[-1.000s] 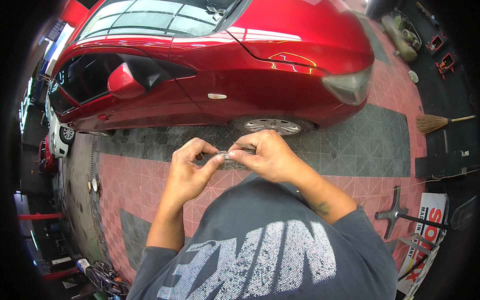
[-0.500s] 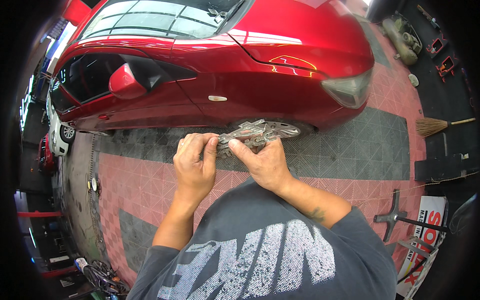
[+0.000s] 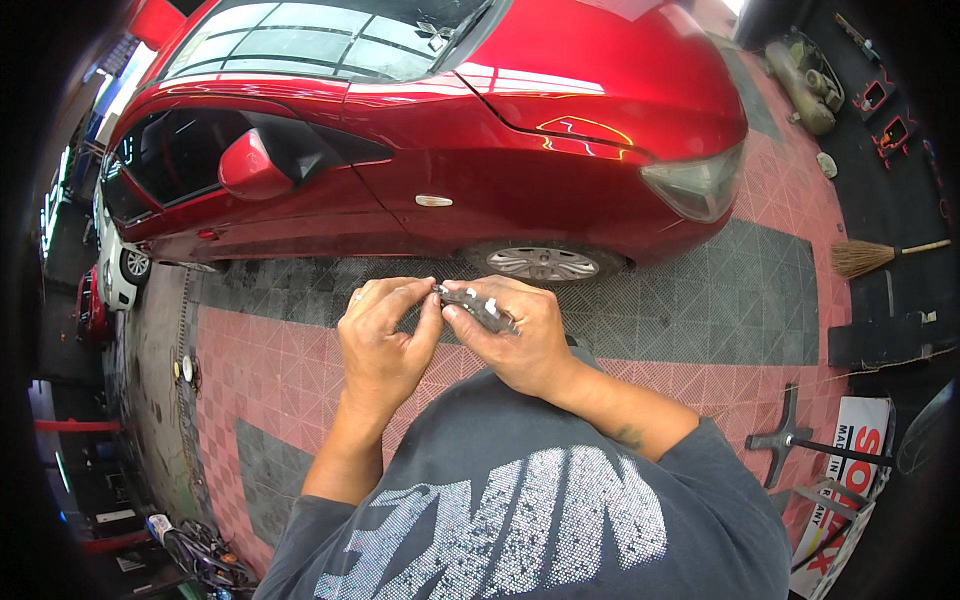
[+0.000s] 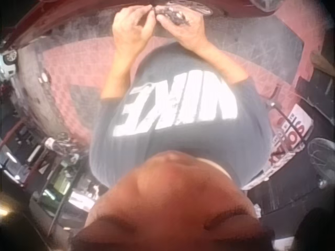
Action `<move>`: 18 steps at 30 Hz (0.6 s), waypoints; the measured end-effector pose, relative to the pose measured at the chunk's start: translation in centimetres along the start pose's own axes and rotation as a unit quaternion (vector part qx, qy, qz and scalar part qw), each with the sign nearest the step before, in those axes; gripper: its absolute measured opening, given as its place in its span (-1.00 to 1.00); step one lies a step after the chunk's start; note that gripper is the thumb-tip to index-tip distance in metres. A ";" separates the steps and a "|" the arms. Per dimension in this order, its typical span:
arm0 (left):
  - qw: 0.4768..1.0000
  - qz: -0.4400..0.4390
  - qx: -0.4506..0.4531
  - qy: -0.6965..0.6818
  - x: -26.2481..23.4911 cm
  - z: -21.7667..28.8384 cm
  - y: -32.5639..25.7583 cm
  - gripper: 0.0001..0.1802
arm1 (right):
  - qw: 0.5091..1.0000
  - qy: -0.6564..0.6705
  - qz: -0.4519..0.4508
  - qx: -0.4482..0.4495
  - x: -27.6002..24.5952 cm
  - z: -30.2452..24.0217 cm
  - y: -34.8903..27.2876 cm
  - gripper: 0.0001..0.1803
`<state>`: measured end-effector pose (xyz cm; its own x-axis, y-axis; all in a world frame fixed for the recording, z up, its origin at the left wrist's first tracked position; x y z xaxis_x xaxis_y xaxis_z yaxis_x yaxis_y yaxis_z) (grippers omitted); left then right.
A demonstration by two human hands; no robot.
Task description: The person walks toward a red car in a garage and then stands while manipulating a small metal component with both hands, repeatedly opening and closing its parts. The person continues to handle the component without attaching it to the vehicle.
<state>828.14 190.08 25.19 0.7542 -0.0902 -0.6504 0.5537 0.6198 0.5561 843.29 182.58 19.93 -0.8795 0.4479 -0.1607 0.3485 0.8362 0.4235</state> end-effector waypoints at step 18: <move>0.990 0.037 -0.075 -0.110 0.5 -0.6 -0.8 -0.84 | 0.984 0.144 0.043 0.099 0.2 1.3 -0.9 -0.69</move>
<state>827.84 190.06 24.13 0.8588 -0.1968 -0.4729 0.4470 0.7387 0.5044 843.19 182.28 18.38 -0.8893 0.4355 0.1398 0.4571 0.8570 0.2379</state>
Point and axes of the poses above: each hand's wrist, its own y-axis towards the middle knuckle, its own x-axis out of the palm, z = x × y, the point moved 7 cm from there along y, towards the middle knuckle, and after that the axes turned 3 degrees about -y, right-handed, at the moved point
